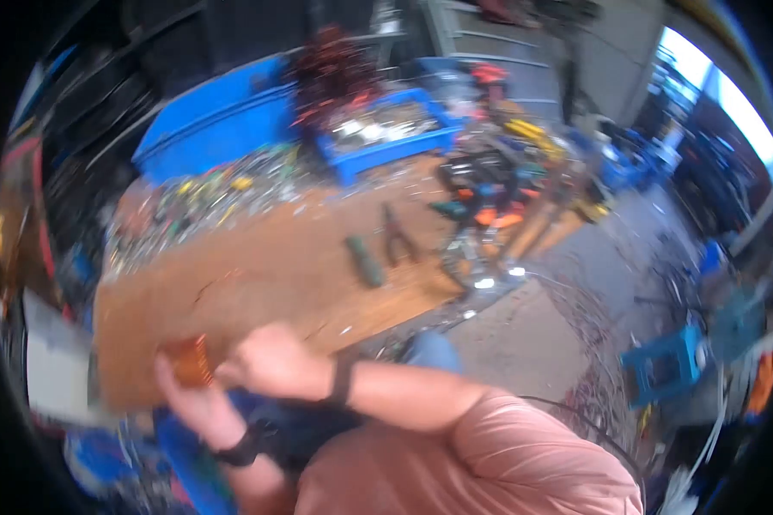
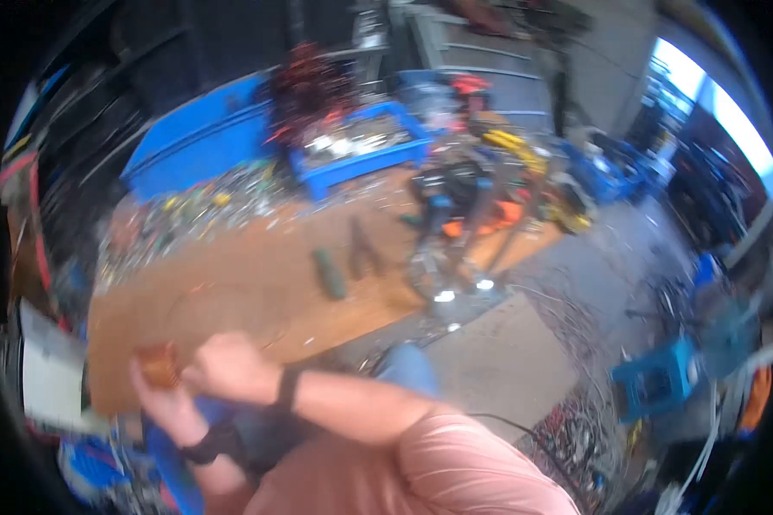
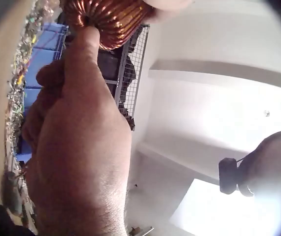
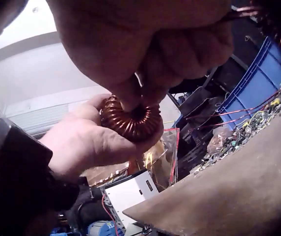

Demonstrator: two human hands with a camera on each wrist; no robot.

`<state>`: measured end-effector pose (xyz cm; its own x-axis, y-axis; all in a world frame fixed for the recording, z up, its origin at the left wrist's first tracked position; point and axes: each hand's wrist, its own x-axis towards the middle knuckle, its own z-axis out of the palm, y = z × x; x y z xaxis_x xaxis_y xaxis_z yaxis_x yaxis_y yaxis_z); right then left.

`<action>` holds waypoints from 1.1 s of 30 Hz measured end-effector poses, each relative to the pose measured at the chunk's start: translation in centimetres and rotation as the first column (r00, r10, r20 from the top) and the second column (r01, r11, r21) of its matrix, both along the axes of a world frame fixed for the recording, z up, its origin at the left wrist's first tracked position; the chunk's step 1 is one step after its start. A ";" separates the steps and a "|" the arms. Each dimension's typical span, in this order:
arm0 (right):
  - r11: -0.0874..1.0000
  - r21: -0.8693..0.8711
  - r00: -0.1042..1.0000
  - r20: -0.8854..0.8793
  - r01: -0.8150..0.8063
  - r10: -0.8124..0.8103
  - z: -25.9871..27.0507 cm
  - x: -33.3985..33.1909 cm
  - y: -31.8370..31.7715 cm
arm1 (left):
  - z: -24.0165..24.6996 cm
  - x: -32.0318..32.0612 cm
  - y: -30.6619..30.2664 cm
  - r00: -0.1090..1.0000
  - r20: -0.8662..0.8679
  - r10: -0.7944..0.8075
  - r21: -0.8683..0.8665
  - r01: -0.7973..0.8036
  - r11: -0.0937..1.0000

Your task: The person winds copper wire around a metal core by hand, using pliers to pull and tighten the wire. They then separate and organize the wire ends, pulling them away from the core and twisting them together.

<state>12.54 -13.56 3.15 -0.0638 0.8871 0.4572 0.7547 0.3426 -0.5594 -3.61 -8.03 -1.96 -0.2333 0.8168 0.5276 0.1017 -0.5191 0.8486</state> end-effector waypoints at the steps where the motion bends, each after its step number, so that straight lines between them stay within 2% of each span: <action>1: 1.000 0.015 0.999 -0.040 0.014 -0.013 -0.7 -0.2 0.4 | 0.0 0.0 0.4 0.993 0.114 -0.030 -0.024 0.033 0.999; 2: 0.999 0.033 0.996 -0.084 0.018 -0.015 -1.4 -0.3 0.8 | 0.0 -0.1 0.8 0.972 0.228 -0.051 -0.041 0.062 0.997; 3: 0.998 0.050 0.995 -0.094 0.047 -0.042 -1.7 -0.5 0.8 | 1.8 -0.4 1.4 0.750 0.641 -0.163 -0.087 0.282 0.955; 4: 0.996 0.061 0.993 -0.103 0.067 -0.061 -1.8 -0.5 0.5 | 1.9 -0.2 0.9 0.910 0.380 -0.169 -0.055 0.204 0.977; 5: 0.995 0.062 0.990 -0.121 0.073 -0.066 -1.7 -0.4 0.4 | 2.1 0.0 0.5 0.988 0.110 -0.105 0.019 0.104 0.994; 8: 0.995 0.089 0.986 -0.163 0.043 -0.028 -1.7 -0.1 0.4 | 1.6 -0.3 0.6 0.946 0.205 -0.250 0.127 0.227 0.966; 9: 0.993 0.117 0.986 -0.167 0.024 -0.004 -1.8 0.2 0.6 | 1.2 -0.8 0.8 0.994 -0.047 -0.097 0.153 0.103 0.983; 10: 0.990 0.141 0.985 -0.174 0.001 0.024 -1.9 0.2 0.6 | 5.1 1.4 -2.2 0.987 -0.162 0.005 0.186 0.025 0.982; 12: 0.991 0.132 0.991 -0.130 0.000 0.017 -1.9 0.2 0.3 | 5.7 1.4 -2.5 0.976 -0.172 -0.131 0.212 0.167 0.963; 14: 0.990 0.144 0.994 -0.107 0.009 0.007 -2.0 0.2 -0.5 | 3.9 0.3 -1.0 0.956 0.147 -0.254 0.150 0.232 0.961; 16: 0.989 0.149 0.988 -0.152 0.001 0.022 -2.1 0.5 -1.2 | 4.9 0.4 -1.5 0.889 0.214 -0.405 0.184 0.371 0.910; 17: 0.988 0.153 0.983 -0.178 -0.011 0.039 -2.3 0.5 -1.5 | 4.8 0.4 -1.4 0.899 0.196 -0.393 0.188 0.359 0.914; 20: 0.985 0.114 0.933 -0.349 0.133 -0.086 -3.7 -0.7 -1.6 | 4.7 0.3 -1.3 0.923 0.145 -0.357 0.185 0.329 0.926; 23: 0.999 0.050 0.925 -0.379 0.011 0.009 -3.8 0.6 -1.6 | 5.6 1.5 -1.8 0.901 0.148 -0.407 0.206 0.374 0.904; 26: 0.993 0.114 0.944 -0.325 -0.017 0.053 -4.9 0.7 -2.2 | 6.8 2.0 -2.7 0.627 0.415 -0.659 0.161 0.662 0.732; 28: 0.994 0.099 0.958 -0.281 -0.037 0.064 -3.9 1.5 -3.4 | 5.8 1.6 -2.4 0.822 0.170 -0.543 0.124 0.529 0.840; 30: 0.996 0.090 0.969 -0.244 -0.023 0.045 -3.7 1.7 -4.0 | 4.9 2.1 -2.3 0.920 -0.085 -0.384 0.127 0.392 0.911; 31: 0.996 0.090 0.973 -0.228 -0.002 0.023 -3.8 1.4 -4.3 | 5.2 2.4 -2.5 0.806 0.362 -0.469 -0.055 0.520 0.852; 33: 0.997 0.052 0.973 -0.223 0.064 -0.050 -4.3 0.3 -4.6 | 5.5 2.6 -2.6 0.762 0.458 -0.458 -0.138 0.570 0.810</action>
<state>12.85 -18.19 -1.11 0.0949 0.8577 0.5054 0.6333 0.3397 -0.6954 -0.98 -10.59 3.51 0.1250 0.9616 0.2442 -0.4793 -0.1570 0.8635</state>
